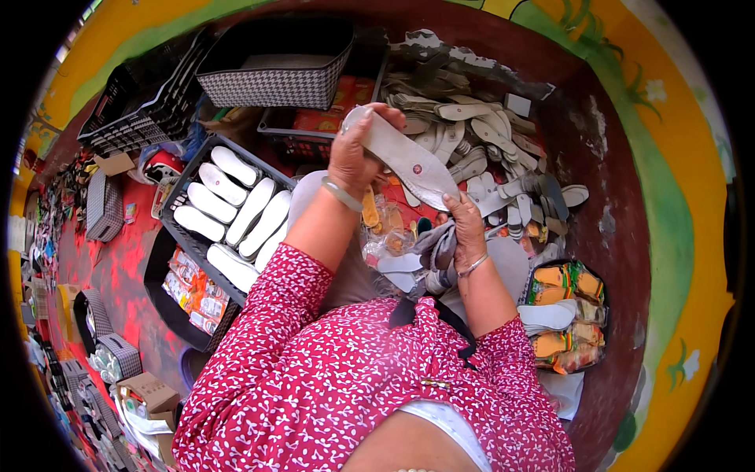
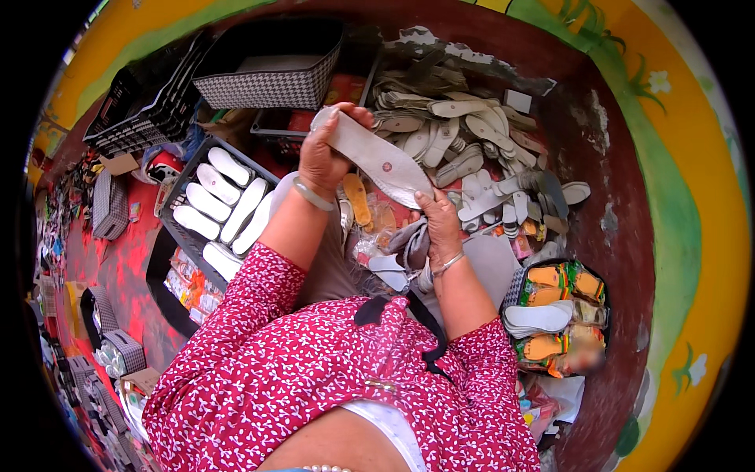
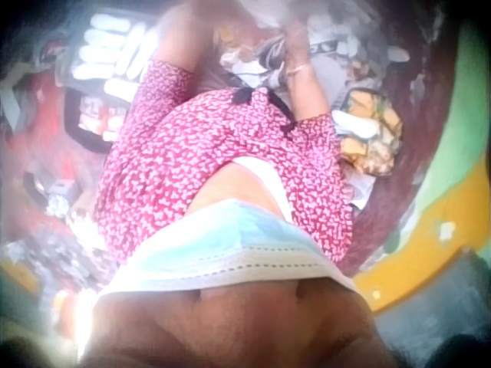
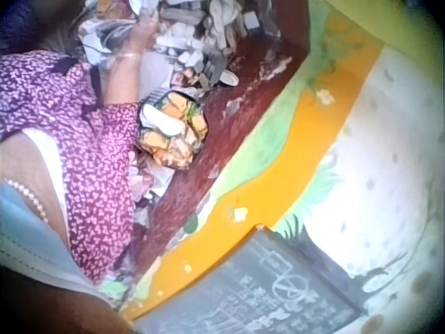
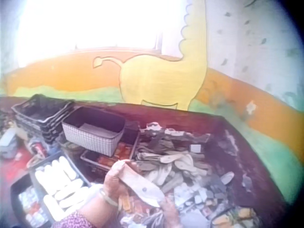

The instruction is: The person picks up individual shoe insoles from a pile, aligns them into pairs, and places them neatly into a plastic crate.

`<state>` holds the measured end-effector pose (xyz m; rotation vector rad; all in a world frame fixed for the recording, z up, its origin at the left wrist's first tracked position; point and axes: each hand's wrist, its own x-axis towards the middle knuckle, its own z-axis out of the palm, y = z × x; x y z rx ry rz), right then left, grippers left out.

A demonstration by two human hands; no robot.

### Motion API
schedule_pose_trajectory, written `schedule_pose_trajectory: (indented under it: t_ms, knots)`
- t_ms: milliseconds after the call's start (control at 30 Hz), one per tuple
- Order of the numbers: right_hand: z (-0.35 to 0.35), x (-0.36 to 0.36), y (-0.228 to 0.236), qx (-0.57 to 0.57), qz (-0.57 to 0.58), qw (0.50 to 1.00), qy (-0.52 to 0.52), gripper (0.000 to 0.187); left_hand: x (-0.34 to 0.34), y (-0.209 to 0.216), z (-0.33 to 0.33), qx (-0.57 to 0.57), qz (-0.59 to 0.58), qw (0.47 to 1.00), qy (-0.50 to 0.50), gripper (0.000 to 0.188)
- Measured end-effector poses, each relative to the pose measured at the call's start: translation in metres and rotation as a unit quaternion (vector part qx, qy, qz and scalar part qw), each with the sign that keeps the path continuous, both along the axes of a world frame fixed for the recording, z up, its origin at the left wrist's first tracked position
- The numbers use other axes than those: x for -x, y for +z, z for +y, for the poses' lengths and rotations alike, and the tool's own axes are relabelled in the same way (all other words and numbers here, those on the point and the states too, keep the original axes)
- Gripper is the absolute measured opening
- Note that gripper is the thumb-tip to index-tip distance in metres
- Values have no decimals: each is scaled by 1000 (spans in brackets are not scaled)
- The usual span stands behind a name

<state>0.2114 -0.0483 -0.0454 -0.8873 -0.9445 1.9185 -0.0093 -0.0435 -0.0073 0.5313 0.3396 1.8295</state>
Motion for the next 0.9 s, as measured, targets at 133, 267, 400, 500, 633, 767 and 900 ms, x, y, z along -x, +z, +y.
schedule_pose_trajectory:
  t_ms: [133, 267, 400, 500, 633, 767, 900]
  knots:
    - [6, -20, 36, -99, -42, 994, -4, 15, 23, 23, -16, 26, 105, 994, 11, 29]
    - [10, -45, 84, -308, -200, 926, 87, 14, 39, 48, -33, 115, 504, 852, 74, 34]
    - [0, -44, 135, -502, -370, 765, 159, 16, -9, 89, -51, -128, 778, 611, 71, 52]
    - [-1, -45, 159, -476, -378, 775, 174, 15, -39, 90, -54, -49, 735, 657, -160, 41]
    - [7, -54, 162, -295, -205, 926, 117, 27, -53, 48, -47, 4, 531, 828, -180, 28]
    - [12, -47, 125, -237, -99, 961, 101, 37, -61, 29, -47, 66, 353, 905, -229, 26]
    - [15, -37, 89, -198, -95, 973, 72, 19, -58, 10, -41, 71, 351, 900, -248, 27]
